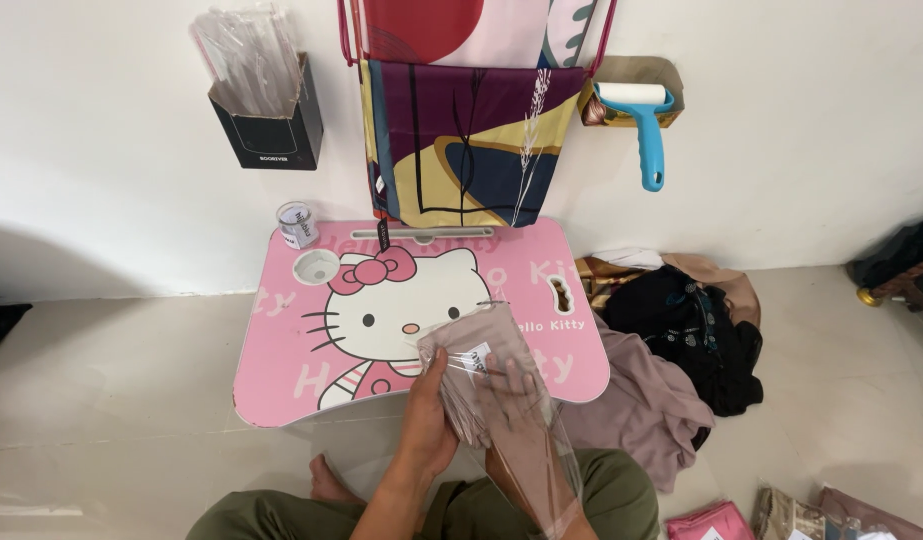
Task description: A person uses a lint roller on a scarf to clean it, folds it neatly, and then places it into a clear plastic bag for packaging.
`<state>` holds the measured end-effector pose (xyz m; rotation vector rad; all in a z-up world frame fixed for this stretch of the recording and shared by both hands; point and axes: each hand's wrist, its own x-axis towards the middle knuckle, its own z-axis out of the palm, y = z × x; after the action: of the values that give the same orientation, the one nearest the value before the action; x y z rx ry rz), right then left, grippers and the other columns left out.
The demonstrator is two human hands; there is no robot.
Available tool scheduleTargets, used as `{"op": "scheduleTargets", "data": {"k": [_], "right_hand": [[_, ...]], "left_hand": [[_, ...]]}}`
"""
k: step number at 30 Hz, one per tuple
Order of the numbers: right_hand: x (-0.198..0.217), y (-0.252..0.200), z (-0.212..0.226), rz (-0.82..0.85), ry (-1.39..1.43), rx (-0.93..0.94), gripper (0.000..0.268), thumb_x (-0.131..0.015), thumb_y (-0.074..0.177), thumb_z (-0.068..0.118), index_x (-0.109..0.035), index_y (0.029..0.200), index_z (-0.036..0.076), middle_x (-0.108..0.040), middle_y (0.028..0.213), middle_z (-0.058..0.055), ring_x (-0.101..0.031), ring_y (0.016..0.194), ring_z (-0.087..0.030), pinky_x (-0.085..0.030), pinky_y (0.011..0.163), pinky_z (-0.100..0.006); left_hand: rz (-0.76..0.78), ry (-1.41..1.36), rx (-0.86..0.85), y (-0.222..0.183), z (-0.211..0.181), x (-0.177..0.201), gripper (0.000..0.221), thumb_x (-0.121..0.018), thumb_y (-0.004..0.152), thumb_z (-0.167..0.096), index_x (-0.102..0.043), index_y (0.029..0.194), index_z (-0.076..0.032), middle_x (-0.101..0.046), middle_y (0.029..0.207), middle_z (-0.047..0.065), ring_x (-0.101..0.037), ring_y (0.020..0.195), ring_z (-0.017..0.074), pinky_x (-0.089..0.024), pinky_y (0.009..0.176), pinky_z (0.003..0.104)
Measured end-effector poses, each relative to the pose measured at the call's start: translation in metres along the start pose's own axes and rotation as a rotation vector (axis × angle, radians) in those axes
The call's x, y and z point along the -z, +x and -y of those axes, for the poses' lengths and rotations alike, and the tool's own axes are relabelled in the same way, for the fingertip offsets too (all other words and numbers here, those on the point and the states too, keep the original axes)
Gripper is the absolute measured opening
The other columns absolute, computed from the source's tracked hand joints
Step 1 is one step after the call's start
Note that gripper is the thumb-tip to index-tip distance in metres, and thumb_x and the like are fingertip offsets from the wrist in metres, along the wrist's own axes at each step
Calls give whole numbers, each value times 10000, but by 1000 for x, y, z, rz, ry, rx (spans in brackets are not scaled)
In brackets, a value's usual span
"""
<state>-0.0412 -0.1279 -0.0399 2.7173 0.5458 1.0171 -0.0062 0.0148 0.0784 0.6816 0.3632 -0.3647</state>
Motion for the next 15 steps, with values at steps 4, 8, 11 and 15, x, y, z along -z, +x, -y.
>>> {"op": "scheduleTargets", "data": {"k": [4,8,11,15], "right_hand": [[9,10,0,26,144,-98,729,-392,885,135,-312,1607,82,-271,1696,-148,-248,1586,-335,-202,1301,-527],[-41,-24,-6,42,8,19,531,-301,1122,244,-246,1635,116,-220,1716,-102,-216,1590,-297,-167,1323,-482],[10,-16,-2,83,487,-136,584,-389,1010,83,-382,1593,125,-353,1677,-92,-291,1575,-303,-187,1276,-527],[19,-3,-8,50,426,-93,694,-382,885,-87,-394,1563,60,-329,1678,-144,-294,1566,-360,-215,1282,-555]], "left_hand": [[-10,-35,30,-6,-2,-7,467,-500,1015,-306,-628,1356,-14,-700,1312,157,-647,1215,268,-498,1049,402],[-20,-51,24,-3,-1,-4,462,-504,1014,-324,-625,1349,-29,-701,1291,136,-644,1198,250,-490,1054,383],[-22,-73,21,5,1,2,469,-524,1002,-356,-635,1324,-33,-715,1239,133,-660,1125,253,-519,993,391],[-27,-125,10,1,5,-3,494,-536,979,-297,-608,1375,-10,-691,1340,158,-642,1209,261,-494,1063,386]]}}
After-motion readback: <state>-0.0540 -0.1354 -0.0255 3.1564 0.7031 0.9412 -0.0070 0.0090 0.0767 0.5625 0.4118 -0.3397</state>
